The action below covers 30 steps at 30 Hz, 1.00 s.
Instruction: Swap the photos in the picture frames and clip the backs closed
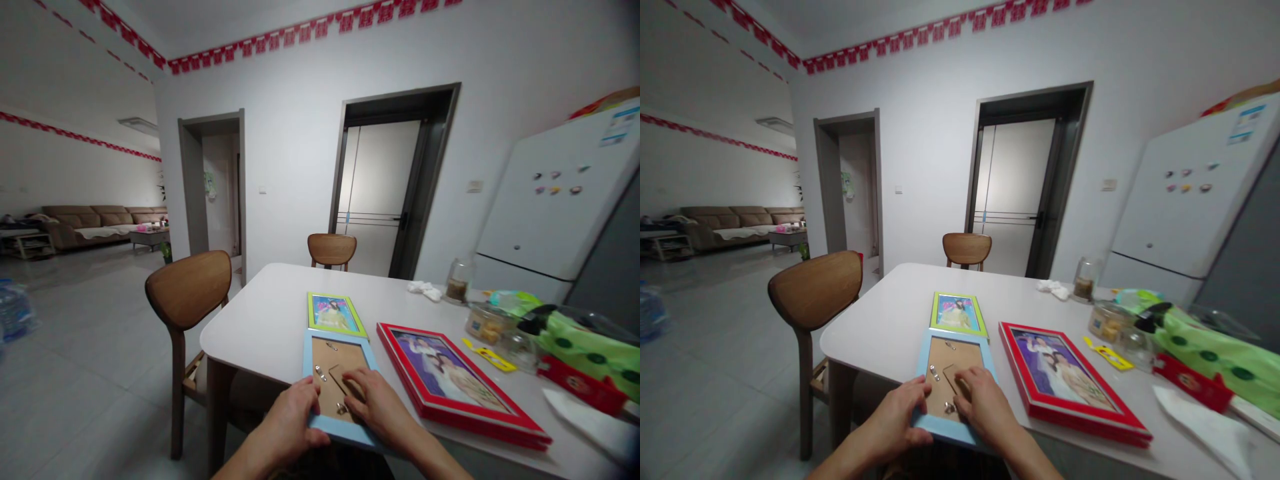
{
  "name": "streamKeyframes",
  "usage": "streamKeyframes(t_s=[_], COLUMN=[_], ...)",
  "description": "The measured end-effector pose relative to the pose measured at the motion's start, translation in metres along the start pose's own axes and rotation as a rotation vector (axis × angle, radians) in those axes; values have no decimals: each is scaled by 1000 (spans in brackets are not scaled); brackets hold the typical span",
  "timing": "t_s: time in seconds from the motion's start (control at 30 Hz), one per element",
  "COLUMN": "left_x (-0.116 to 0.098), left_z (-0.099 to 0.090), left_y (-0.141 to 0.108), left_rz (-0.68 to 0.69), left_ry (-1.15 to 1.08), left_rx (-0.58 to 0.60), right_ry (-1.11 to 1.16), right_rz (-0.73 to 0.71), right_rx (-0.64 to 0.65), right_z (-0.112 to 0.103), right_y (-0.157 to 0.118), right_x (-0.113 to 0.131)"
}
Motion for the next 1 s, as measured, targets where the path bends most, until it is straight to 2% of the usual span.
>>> streamKeyframes(t_s=[0.13, 0.27, 0.43, 0.5, 0.57, 0.67, 0.8, 0.9, 1.0], left_x=[-2, -5, 3, 13, 29, 60, 95, 109, 113], left_z=[4, 4, -10, -16, -25, -39, -52, -58, -63], left_y=[0, 0, 14, 20, 21, 11, -7, -14, -14], left_rz=[-5, -9, -101, -136, -177, -262, -369, -430, -483], left_ry=[-35, -172, -636, -757, -793, -824, -785, -674, -490], left_rx=[-38, -129, -431, -496, -532, -563, -541, -510, -486], right_ry=[6, 2, 0, 35, 81, 89, -46, -156, -217], right_rz=[35, 51, -33, -98, -125, -72, 97, 186, 227], right_rx=[-44, -97, -140, -149, -167, -194, -135, -76, -42], right_z=[-5, -20, -36, -36, -36, -36, -29, -19, -11], right_y=[4, 6, 12, 15, 17, 15, 5, -2, -5], right_x=[-7, -6, 30, 47, 53, 34, -18, -44, -52])
Point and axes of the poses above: each hand's wrist, its own y-axis towards the middle knuckle, its own z-axis out of the palm, x = y × z, the point moved 4 cm from there along y, towards the middle knuckle, and after that the axes turned 5 degrees about x, right-handed, at the moved point
